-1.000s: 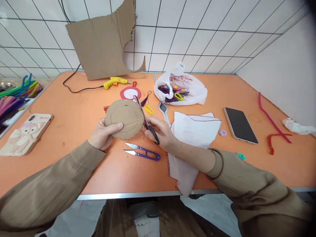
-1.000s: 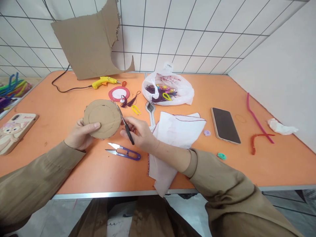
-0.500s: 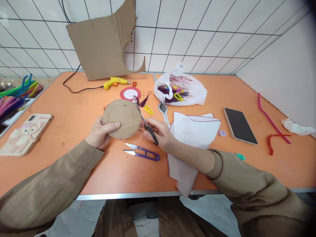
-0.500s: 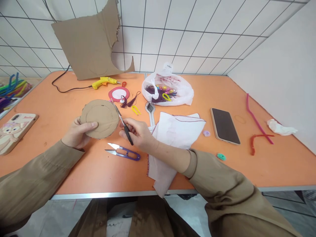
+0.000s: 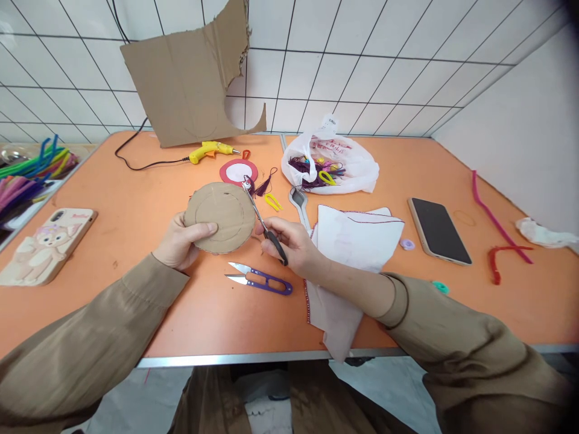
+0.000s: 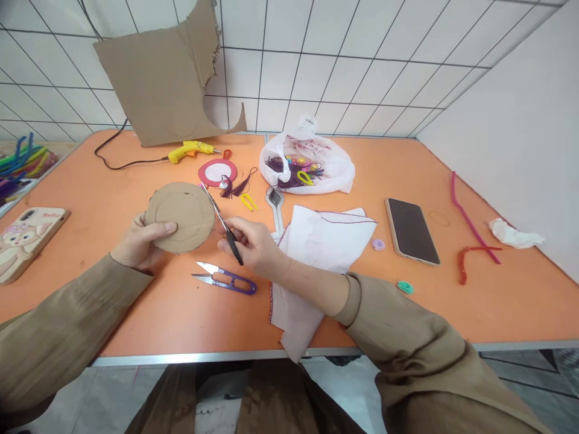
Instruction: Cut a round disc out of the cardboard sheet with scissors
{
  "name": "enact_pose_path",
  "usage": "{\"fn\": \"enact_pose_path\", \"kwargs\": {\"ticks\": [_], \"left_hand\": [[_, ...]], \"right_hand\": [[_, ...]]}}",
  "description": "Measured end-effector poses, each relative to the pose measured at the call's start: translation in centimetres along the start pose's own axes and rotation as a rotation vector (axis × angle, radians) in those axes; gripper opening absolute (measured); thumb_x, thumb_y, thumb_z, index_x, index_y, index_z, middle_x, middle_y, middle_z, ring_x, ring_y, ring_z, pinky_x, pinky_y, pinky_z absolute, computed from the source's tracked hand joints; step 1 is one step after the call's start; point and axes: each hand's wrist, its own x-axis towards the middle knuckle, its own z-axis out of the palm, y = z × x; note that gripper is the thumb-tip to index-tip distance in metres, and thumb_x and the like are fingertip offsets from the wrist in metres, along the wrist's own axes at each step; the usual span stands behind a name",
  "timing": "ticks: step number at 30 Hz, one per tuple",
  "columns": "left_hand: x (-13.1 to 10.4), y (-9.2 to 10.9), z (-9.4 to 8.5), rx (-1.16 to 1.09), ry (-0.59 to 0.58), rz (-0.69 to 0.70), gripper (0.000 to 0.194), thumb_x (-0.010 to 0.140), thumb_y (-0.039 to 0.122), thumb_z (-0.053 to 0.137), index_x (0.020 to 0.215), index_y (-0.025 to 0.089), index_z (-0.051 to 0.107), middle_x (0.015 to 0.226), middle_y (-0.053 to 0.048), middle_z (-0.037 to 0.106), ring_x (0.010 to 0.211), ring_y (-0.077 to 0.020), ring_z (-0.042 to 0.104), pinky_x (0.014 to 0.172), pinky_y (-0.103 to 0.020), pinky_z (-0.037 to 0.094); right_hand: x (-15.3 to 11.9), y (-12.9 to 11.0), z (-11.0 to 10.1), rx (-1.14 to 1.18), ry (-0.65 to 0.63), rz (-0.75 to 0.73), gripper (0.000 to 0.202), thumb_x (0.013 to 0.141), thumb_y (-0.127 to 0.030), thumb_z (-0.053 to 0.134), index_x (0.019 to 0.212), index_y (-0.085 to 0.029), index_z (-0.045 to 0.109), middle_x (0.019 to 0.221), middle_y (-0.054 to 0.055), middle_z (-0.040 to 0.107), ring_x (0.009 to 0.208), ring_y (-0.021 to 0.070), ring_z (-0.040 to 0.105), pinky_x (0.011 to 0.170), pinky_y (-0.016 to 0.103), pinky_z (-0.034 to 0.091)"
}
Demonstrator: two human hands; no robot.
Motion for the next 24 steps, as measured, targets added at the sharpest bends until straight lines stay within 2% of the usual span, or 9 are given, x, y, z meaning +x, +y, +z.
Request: {"fn": "enact_pose_path", "kwargs": {"ticks": [3, 7, 13, 18, 24], "left_hand": [[0.03, 0.17, -0.07, 0.002, -0.006, 0.000, 0.035, 0.048, 0.025, 0.089, 0.080, 0.016, 0.078, 0.084, -0.011, 0.078, 0.082, -0.0340, 0.074, 0.071, -0.040, 0.063], [-0.03, 0.40, -0.03, 0.037, -0.073, -0.030, 0.036, 0.048, 0.025, 0.090, 0.081, 0.015, 0.078, 0.085, -0.013, 0.078, 0.083, -0.0360, 0.073, 0.072, -0.045, 0.063], [-0.10, 0.42, 0.05, 0.042, -0.082, -0.023, 0.032, 0.048, 0.024, 0.089, 0.078, 0.018, 0.079, 0.080, -0.010, 0.078, 0.076, -0.0324, 0.074, 0.066, -0.040, 0.063], [-0.04, 0.44, -0.12, 0.042, -0.115, -0.025, 0.031, 0.051, 0.024, 0.088, 0.080, 0.018, 0.079, 0.082, -0.010, 0.078, 0.078, -0.0328, 0.074, 0.068, -0.041, 0.063], [0.15, 0.78, -0.46, 0.034, -0.117, -0.023, 0.029, 0.048, 0.023, 0.089, 0.076, 0.019, 0.081, 0.074, -0.008, 0.078, 0.066, -0.0261, 0.073, 0.059, -0.031, 0.063]], "right_hand": [[0.04, -0.13, -0.06, 0.020, -0.006, -0.007, 0.023, 0.075, -0.034, 0.059, 0.092, -0.019, 0.055, 0.062, -0.005, 0.045, 0.059, 0.0117, 0.049, 0.057, 0.026, 0.038], [0.05, -0.35, -0.17, 0.066, -0.046, -0.033, 0.020, 0.076, -0.032, 0.058, 0.090, -0.019, 0.053, 0.065, -0.003, 0.049, 0.061, 0.0121, 0.048, 0.057, 0.026, 0.038], [0.05, -0.43, -0.22, 0.071, -0.040, -0.041, 0.020, 0.076, -0.034, 0.057, 0.089, -0.019, 0.053, 0.065, -0.003, 0.047, 0.059, 0.0117, 0.043, 0.056, 0.027, 0.035], [0.01, -0.42, -0.22, 0.031, -0.038, -0.030, 0.020, 0.076, -0.034, 0.056, 0.088, -0.019, 0.053, 0.060, -0.006, 0.041, 0.054, 0.0099, 0.036, 0.053, 0.026, 0.032], [-0.08, -0.36, -0.21, -0.017, -0.037, -0.009, 0.020, 0.075, -0.034, 0.058, 0.086, -0.018, 0.053, 0.058, -0.006, 0.040, 0.054, 0.0100, 0.037, 0.052, 0.025, 0.032]]}}
